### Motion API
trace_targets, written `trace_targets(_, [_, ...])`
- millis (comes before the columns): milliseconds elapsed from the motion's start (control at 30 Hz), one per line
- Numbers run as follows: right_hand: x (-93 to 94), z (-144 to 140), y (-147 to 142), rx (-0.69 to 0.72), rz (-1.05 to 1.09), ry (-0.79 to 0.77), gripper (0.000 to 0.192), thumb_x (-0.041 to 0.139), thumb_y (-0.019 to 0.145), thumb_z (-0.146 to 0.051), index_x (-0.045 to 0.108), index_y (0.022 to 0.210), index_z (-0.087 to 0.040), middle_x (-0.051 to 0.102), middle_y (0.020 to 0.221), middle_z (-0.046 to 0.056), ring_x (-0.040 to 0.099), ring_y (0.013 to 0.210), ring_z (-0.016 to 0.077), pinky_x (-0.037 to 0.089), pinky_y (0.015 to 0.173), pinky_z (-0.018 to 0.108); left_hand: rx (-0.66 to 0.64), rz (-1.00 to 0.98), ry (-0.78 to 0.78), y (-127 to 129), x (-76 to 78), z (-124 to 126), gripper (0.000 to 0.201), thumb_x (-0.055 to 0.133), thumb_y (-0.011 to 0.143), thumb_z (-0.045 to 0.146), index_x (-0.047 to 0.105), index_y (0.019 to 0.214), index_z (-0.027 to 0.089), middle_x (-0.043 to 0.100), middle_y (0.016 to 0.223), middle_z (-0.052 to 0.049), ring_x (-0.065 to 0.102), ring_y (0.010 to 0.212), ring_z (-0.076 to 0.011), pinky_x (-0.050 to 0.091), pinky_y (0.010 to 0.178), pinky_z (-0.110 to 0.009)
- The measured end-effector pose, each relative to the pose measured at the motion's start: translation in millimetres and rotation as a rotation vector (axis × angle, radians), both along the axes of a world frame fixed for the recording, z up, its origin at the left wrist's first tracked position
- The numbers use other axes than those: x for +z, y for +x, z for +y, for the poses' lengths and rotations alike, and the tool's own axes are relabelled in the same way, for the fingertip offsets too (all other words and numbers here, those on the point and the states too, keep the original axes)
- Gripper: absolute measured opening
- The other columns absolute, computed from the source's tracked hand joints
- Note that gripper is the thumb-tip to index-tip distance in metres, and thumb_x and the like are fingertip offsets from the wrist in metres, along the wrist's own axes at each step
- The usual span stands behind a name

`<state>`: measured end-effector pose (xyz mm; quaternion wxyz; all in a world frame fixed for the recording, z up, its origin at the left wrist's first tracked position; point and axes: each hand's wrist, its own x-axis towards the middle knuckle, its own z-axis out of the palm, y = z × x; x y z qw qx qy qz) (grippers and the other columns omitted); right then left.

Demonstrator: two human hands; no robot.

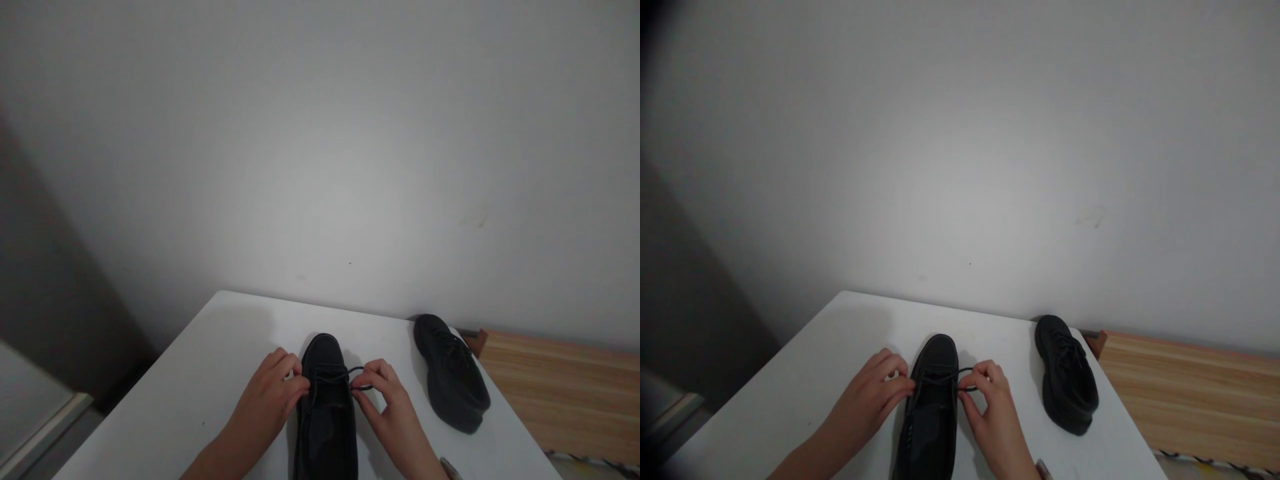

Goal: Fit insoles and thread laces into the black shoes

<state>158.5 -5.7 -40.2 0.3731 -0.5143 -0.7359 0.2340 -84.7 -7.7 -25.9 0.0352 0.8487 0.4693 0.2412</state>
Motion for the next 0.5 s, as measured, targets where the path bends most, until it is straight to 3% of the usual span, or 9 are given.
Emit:
trace_targets(100, [-0.3, -1.0, -1.4, -0.055, -0.055, 0.034, 0.014, 0.063, 0.085, -0.015, 0.074, 0.083, -0.024, 0.057, 0.093, 0.006, 0.058, 0.093, 0.0254, 0.047, 0.085, 0.039, -0.027, -0.021, -0.066, -0.9, -2.7, 1.8, 0.014, 0.067, 0.088, 0.009, 0.073, 0.083, 0.02, 0.068, 0.084, -0.003, 0.061, 0.083, -0.0199, 0.05, 0.073, -0.029])
trace_targets(267, [1.6, -4.7, -1.8, 0.053, -0.011, -0.026, 0.018, 0.054, 0.094, -0.019, 0.072, 0.09, -0.022, 0.061, 0.082, 0.003, 0.06, 0.074, 0.0191, 0.048, 0.067, 0.029, -0.033, -0.061, -0.125, -0.2, -8.9, 3.0, 0.017, 0.059, 0.092, 0.008, 0.072, 0.088, 0.019, 0.071, 0.086, -0.004, 0.064, 0.085, -0.0203, 0.051, 0.075, -0.03])
trace_targets(500, [8.1, -11.5, -2.5, 0.118, 0.018, -0.047, 0.023, 0.043, 0.1, -0.024, 0.066, 0.1, -0.021, 0.067, 0.093, 0.007, 0.066, 0.088, 0.0209, 0.052, 0.079, 0.032, 0.017, -0.213, -0.259, 6.8, -1.2, -3.5, 0.015, 0.052, 0.096, 0.011, 0.064, 0.092, 0.02, 0.069, 0.088, -0.003, 0.064, 0.085, -0.02, 0.05, 0.078, -0.031])
